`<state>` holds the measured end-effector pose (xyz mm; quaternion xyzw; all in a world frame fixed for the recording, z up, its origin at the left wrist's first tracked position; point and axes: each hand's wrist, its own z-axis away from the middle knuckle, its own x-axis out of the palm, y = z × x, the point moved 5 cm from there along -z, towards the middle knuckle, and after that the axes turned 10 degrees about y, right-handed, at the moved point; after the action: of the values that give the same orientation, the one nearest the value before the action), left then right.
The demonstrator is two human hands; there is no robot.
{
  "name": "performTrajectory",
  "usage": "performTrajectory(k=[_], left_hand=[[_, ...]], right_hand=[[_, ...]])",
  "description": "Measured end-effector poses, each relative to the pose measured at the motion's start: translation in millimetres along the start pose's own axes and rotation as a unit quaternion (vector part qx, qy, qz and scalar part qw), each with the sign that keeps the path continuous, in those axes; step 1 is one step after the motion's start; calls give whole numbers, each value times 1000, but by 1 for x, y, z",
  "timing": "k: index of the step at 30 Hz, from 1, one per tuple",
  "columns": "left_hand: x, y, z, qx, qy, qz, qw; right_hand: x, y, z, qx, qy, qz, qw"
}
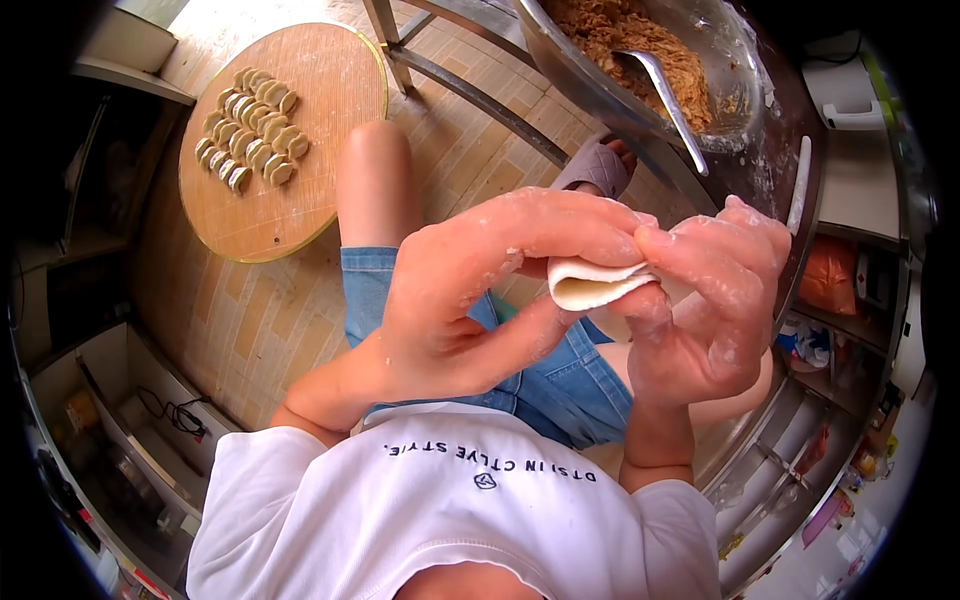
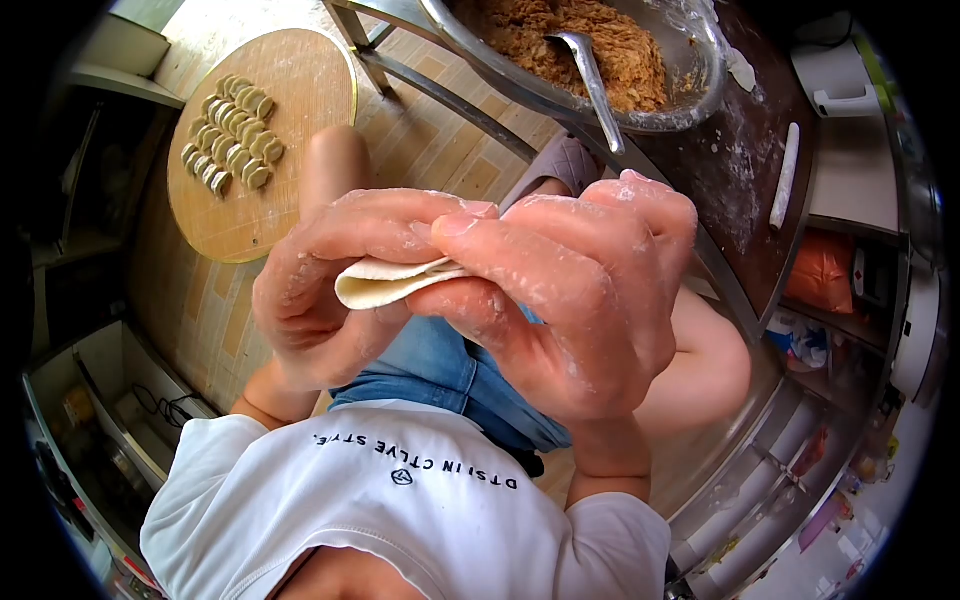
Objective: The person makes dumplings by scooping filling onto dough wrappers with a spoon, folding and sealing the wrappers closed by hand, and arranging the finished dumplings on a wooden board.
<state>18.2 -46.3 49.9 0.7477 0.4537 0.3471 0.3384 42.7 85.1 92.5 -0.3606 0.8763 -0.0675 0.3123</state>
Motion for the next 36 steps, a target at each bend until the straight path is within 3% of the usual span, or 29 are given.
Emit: performTrajectory(k=[6, 10, 24, 32, 36], left_hand=[[-4, -4, 9, 20, 110, 66, 992], [-6, -1, 10, 57, 92, -26, 994], [2, -1, 17, 84, 170, 9, 982], [1, 8, 4, 86, 9, -108, 990], [0, 4, 3, 66, 45, -25, 996]], right_hand=[[-4, -4, 3, -16, -15, 49, 999], [1, 1, 3, -5, -5, 1, 1000], [1, -12, 1, -24, 11, 83, 996], [3, -9, -1, -47, 28, 34, 998], [5, -4, -2, 26, 16, -40, 999]])
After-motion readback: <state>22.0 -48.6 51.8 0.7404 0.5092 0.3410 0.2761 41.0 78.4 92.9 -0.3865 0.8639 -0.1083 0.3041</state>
